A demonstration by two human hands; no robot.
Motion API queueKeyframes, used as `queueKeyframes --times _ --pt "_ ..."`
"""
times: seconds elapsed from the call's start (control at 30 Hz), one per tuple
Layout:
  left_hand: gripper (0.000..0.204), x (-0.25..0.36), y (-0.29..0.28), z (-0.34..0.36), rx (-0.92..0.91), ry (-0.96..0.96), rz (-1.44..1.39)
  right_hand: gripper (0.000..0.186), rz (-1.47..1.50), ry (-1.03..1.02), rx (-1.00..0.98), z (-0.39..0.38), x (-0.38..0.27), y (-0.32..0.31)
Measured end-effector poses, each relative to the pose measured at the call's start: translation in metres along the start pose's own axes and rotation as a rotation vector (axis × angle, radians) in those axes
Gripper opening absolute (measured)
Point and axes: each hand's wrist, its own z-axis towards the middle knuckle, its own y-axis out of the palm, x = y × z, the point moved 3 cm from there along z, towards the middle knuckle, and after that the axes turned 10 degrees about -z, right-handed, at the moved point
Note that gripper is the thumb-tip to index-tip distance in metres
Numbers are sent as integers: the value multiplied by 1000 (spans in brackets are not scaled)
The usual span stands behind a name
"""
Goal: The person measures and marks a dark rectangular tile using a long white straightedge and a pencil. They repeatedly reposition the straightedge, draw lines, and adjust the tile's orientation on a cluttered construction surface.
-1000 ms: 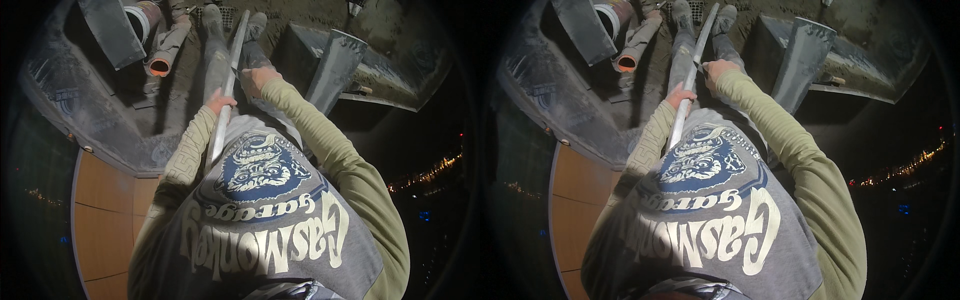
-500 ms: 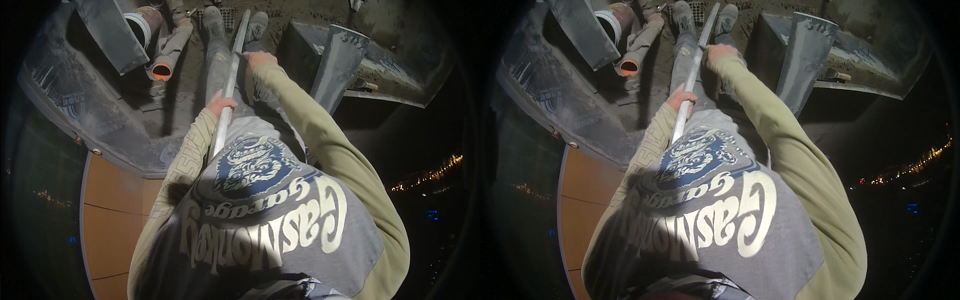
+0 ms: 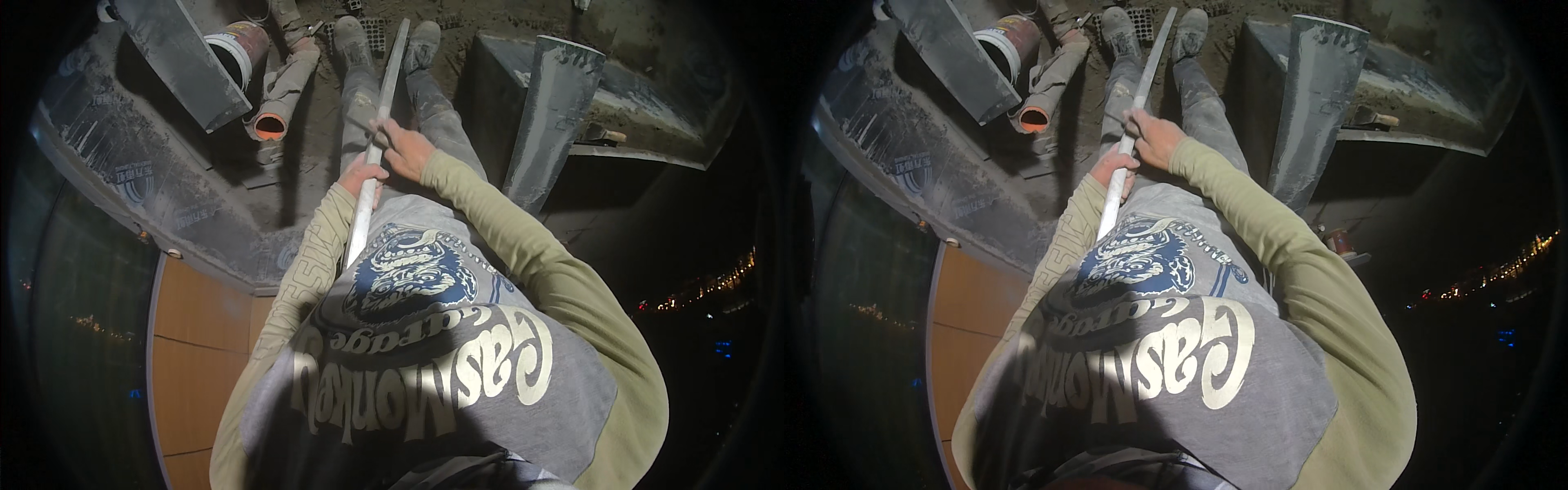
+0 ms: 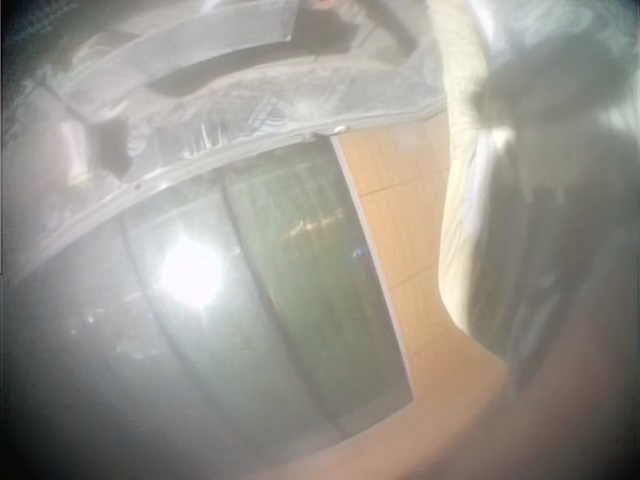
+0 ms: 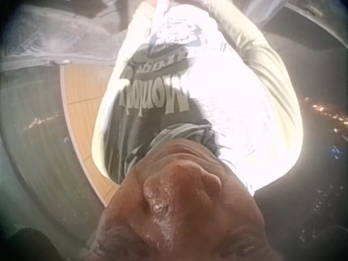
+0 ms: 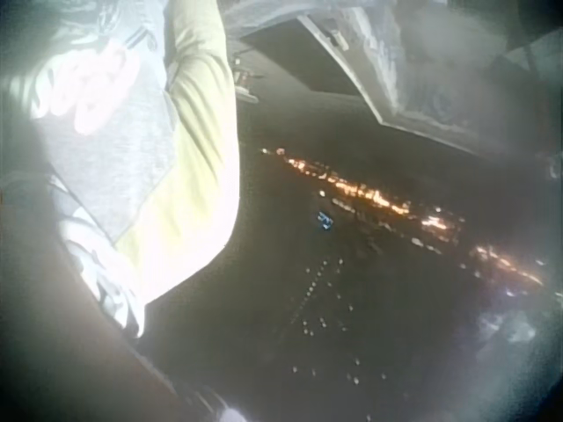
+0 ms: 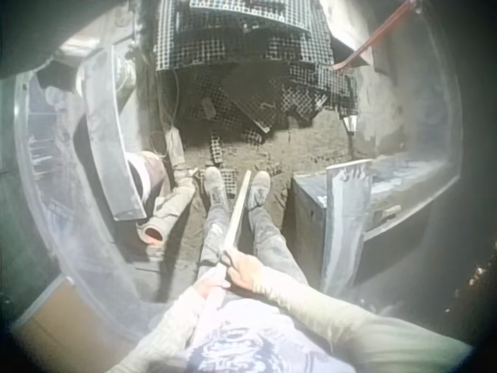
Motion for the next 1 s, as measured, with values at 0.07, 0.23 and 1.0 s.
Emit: queueKeyframes --times 0.07,0.23,1.0 --pt "28 -5 -13 2 -11 -116 -18 59 53 -93 58 -19 -17 4" --pt "61 2 2 -8 -46 -30 -67 52 -57 74 -22 22 31 -12" --pt "21 36 -10 -7 -45 -286 10 53 -298 974 1406 -212 169 -124"
